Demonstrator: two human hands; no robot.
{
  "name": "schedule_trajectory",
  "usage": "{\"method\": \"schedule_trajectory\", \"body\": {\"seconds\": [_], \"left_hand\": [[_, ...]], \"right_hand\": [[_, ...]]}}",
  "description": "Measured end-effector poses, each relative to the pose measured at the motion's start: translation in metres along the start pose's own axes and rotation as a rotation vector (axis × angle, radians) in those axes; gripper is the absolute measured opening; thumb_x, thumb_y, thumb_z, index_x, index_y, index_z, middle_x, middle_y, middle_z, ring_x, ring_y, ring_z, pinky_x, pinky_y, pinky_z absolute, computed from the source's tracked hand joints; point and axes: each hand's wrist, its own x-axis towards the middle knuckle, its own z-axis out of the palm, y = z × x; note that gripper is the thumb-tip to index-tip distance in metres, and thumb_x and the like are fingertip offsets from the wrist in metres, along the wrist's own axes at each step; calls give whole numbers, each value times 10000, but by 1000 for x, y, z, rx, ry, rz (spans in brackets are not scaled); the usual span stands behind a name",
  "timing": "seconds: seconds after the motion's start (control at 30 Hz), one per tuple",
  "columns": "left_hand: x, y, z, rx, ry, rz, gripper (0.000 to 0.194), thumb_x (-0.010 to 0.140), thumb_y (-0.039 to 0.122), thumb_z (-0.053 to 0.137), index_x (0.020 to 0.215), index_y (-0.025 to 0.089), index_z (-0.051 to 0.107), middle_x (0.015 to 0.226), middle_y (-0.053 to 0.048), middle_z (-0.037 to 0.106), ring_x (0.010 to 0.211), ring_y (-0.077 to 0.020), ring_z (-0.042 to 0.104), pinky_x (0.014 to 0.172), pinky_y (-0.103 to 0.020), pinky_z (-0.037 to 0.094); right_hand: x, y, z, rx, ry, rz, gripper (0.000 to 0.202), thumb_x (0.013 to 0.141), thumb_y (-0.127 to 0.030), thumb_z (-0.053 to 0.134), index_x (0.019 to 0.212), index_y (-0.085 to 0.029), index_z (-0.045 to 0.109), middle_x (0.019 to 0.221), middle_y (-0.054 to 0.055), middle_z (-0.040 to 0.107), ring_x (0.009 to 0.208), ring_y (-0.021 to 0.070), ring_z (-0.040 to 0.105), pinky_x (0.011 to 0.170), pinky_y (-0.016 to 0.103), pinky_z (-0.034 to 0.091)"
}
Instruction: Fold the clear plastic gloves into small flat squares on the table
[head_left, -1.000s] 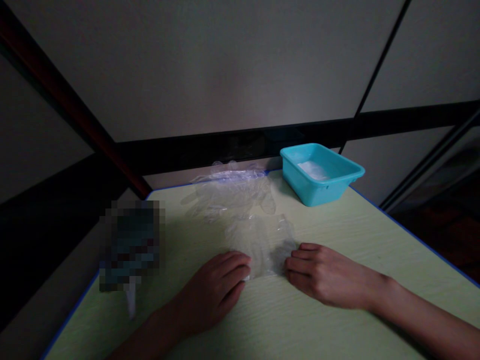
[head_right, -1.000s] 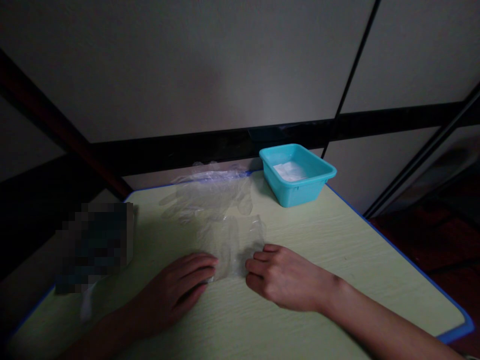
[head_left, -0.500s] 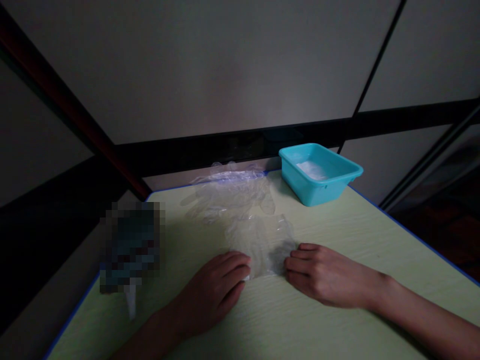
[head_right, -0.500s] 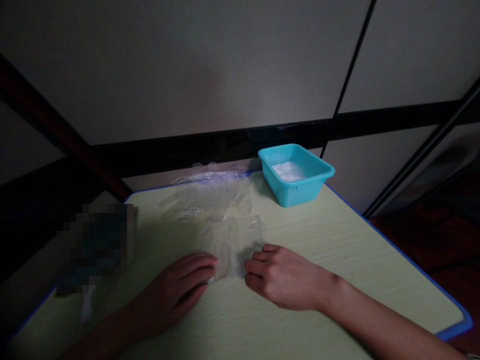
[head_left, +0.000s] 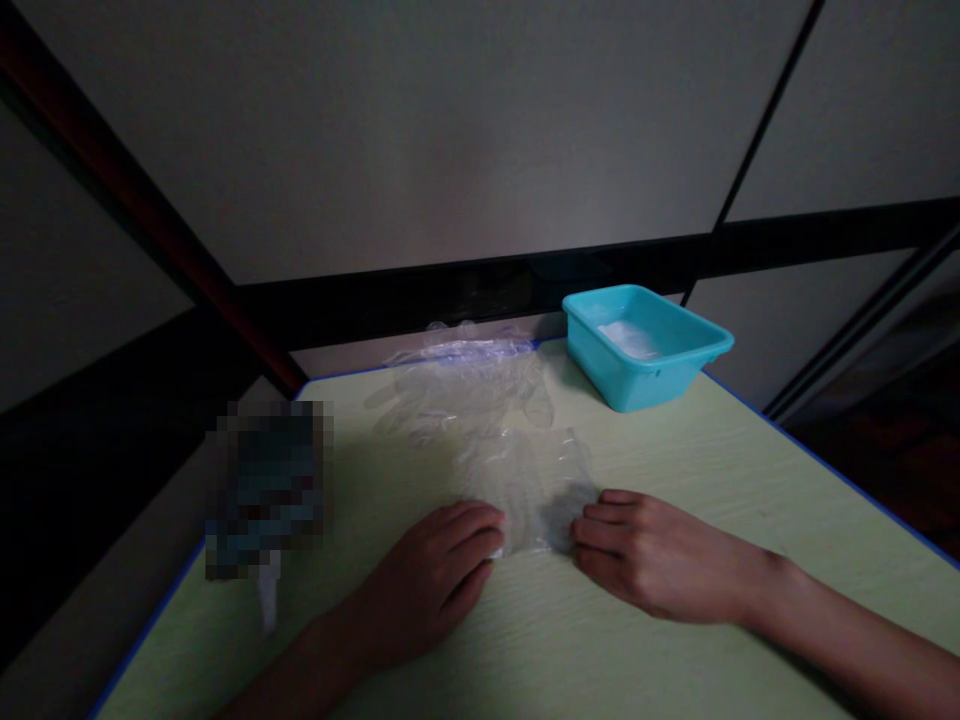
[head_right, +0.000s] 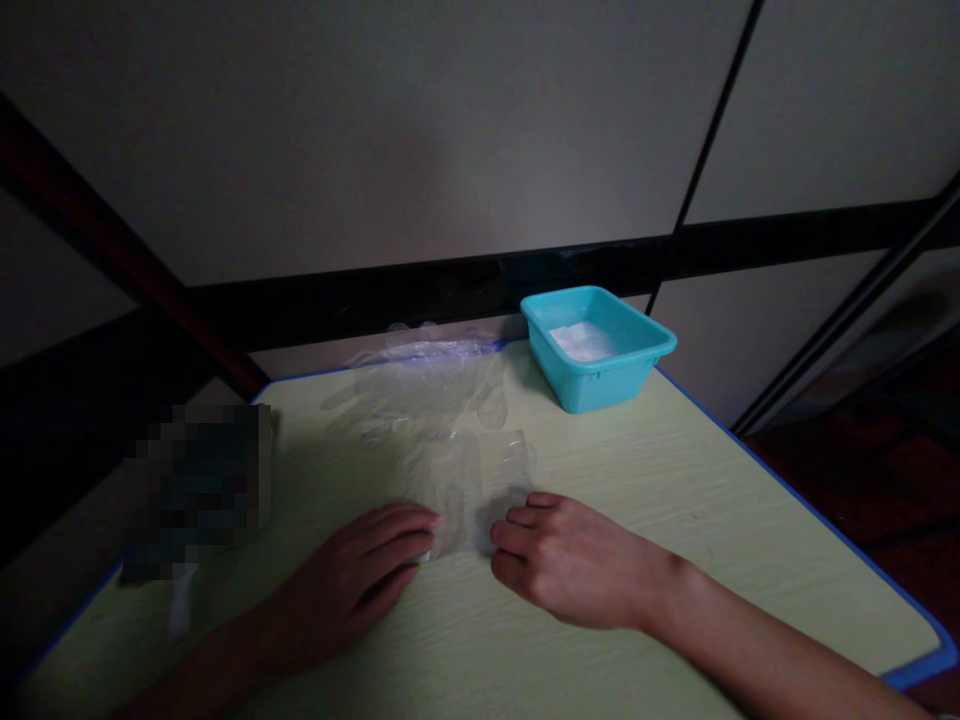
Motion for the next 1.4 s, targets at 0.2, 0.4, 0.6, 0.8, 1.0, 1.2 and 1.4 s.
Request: {"method": "schedule_trajectory", "body": {"seconds": [0.2,0.4,0.6,0.8,1.0,1.2,1.4], "left_hand": [[1,0,0,1,8,2,241,828,88,421,1008,155,567,1051,-79,618,991,-187,555,890,-344,459],[0,0,-1,3,8,11,234,824,86,432,1000,155,569,1053,-78,617,993,-189,557,899,-338,453],[-1,-1,1,5,3,5,226,826,84,435,994,148,573,1050,-81,617,1003,-189,551,908,-343,444],[-1,-1,1,-12,-5,8,210,832,82,432,982,140,568,1054,-90,611,1006,-191,543,912,-344,438],[-1,0,1,-8,-16,2,203,840,92,428,983,138,564,1049,-94,608,1001,-202,541,900,-356,442],[0,0,0,-3,-3,1,220,828,91,436,990,154,570,1050,-83,613,1000,-195,550,901,-347,447],[-2,0,1,-12,5,2,222,833,95,429,995,158,567,1048,-79,613,996,-190,550,899,-348,451]], "right_hand": [[0,0,1,27,15,6,202,906,-165,414,728,-162,509,759,18,540,712,156,484,638,306,348],[1,0,1,25,-12,9,184,898,-166,425,733,-163,505,769,17,535,712,158,485,641,315,354],[2,-1,1,34,-5,20,179,900,-161,413,756,-159,518,772,27,542,715,160,489,637,311,360],[2,-3,1,26,-10,39,182,903,-166,408,749,-165,506,777,23,541,714,162,486,629,311,346],[2,-2,1,32,-1,39,177,900,-164,414,750,-166,507,770,20,540,712,161,482,632,308,340],[2,-1,-1,47,-4,37,180,902,-164,410,754,-166,511,772,22,546,714,159,485,631,303,342],[2,-1,-2,64,-12,27,175,896,-169,418,746,-164,509,769,27,545,728,159,487,655,307,348]]}}
